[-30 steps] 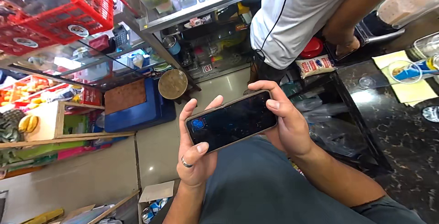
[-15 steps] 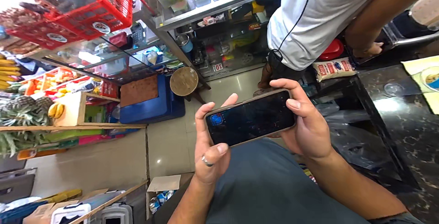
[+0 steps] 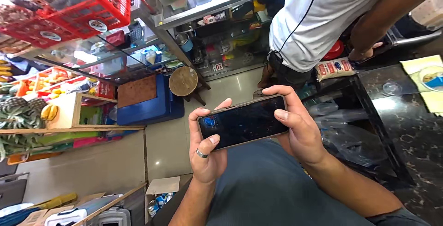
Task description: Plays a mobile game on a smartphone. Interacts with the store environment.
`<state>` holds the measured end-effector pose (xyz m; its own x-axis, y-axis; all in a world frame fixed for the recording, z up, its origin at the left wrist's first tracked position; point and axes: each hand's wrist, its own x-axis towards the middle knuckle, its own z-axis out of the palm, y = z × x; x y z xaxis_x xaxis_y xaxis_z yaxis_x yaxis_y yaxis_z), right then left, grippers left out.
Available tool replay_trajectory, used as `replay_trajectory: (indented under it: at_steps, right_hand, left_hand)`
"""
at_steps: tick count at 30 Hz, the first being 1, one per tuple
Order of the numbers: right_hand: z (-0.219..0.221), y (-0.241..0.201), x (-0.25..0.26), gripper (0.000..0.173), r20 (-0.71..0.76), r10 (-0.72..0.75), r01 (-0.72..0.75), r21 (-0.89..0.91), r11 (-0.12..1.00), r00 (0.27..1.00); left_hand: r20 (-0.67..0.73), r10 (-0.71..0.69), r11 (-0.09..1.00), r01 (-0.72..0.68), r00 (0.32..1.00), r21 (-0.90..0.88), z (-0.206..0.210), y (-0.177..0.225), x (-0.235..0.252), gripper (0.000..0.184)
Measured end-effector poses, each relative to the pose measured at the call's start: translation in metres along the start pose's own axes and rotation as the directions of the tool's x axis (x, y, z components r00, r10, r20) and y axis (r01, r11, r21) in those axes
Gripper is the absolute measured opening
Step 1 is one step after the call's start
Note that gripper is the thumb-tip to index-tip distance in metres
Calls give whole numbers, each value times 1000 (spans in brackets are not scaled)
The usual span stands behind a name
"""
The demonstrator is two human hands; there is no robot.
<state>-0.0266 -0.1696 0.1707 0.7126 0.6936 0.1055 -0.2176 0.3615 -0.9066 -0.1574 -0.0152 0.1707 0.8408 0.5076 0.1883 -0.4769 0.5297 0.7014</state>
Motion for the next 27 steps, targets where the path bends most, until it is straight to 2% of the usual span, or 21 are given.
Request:
replay_trajectory:
  at_steps: [7, 12, 18, 27]
  right_hand:
    - [-3, 0, -1, 36, -41, -13, 12, -34, 999, 999]
    - [-3, -2, -1, 35, -65, -12, 10, -29, 1000, 998]
    - [-2, -2, -1, 36, -65, -3, 2, -21, 1000, 998]
    - [-2, -4, 0, 37, -73, -13, 10, -49, 999, 997]
  left_hand:
    - [52, -17, 1000, 17, 998, 7, -1, -3, -2, 50]
    - [72, -33, 999, 34, 997, -5, 0, -3, -2, 59]
    - [52, -10, 1000, 9, 999, 24, 2, -4, -1, 50]
    - [44, 2, 999, -4, 999, 40, 3, -4, 1, 49]
